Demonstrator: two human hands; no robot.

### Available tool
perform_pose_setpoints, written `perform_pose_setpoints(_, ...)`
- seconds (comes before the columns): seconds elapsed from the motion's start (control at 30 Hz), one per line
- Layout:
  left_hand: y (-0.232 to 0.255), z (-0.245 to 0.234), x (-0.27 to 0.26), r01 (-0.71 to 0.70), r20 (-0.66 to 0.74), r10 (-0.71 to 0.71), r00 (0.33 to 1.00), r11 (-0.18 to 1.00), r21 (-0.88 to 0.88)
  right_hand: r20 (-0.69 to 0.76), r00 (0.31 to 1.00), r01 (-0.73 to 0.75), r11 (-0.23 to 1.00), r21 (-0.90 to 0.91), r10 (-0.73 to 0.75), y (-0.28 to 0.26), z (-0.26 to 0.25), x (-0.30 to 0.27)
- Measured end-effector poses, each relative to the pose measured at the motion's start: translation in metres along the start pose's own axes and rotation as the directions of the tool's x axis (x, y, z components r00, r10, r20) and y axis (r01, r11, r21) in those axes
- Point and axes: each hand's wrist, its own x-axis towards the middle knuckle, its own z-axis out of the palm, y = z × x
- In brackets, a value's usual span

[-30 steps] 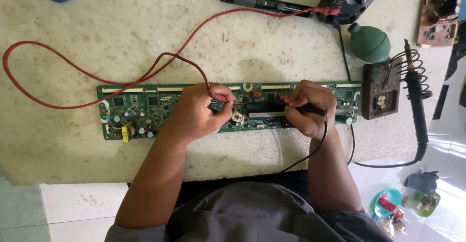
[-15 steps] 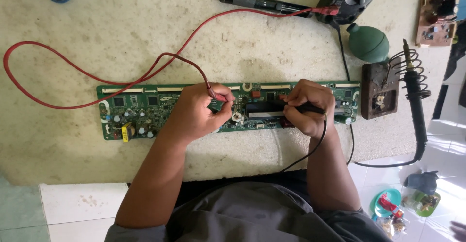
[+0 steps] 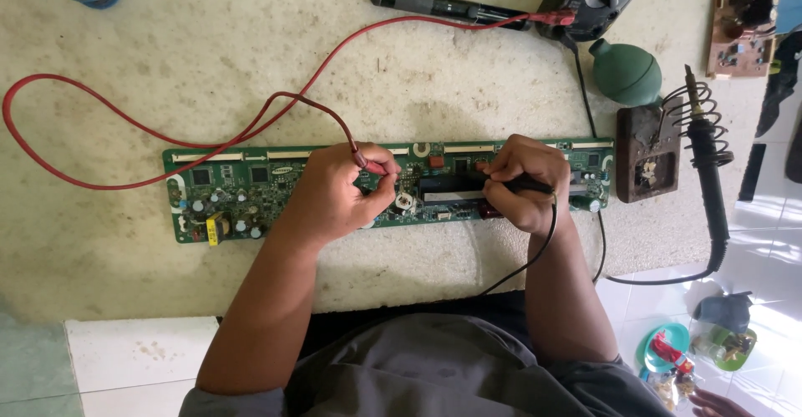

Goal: The person uses a multimeter to test various points on a green circuit board. They hold the red and black probes and touch them to different components on the board while looking at the multimeter display.

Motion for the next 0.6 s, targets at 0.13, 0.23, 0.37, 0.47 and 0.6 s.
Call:
perform_pose_setpoints(0.13,-0.0033,0.0006,-0.0007,-0.008,-0.003,0.008,1.0,1.0,-0.007,-0.007,1.0,0.005,1.0,0.0,-0.005,0.0008,-0.0009,-0.0006)
perform_pose_setpoints(0.23,-0.0024,0.0007,-0.002,0.012,-0.003,-0.012,1.0,1.0,-0.002,0.004,1.0,0.011,1.0,-0.004,-0.011,0.0019,-0.0011,-0.0001)
perform_pose_setpoints(0.37,-0.0008,0.0004,-0.0009,0.012,-0.004,-0.012,1.0,1.0,-0.001,-0.002,1.0,0.007,1.0,-0.005,-0.007,-0.0004,-0.0006,0.0011)
perform_pose_setpoints(0.47,0.0002,0.0001,-0.0004,0.023,-0.003,-0.023,1.0,1.0,-0.009,0.006,1.0,-0.005,1.0,-0.003,0.005,-0.0011,-0.0013,0.0007)
perform_pose_setpoints(0.6,-0.0005,-0.0003,-0.0006,0.018,0.002,-0.018,1.0,1.0,-0.008,0.012,1.0,-0.015,1.0,-0.003,0.015,0.0001,-0.0014,0.0009)
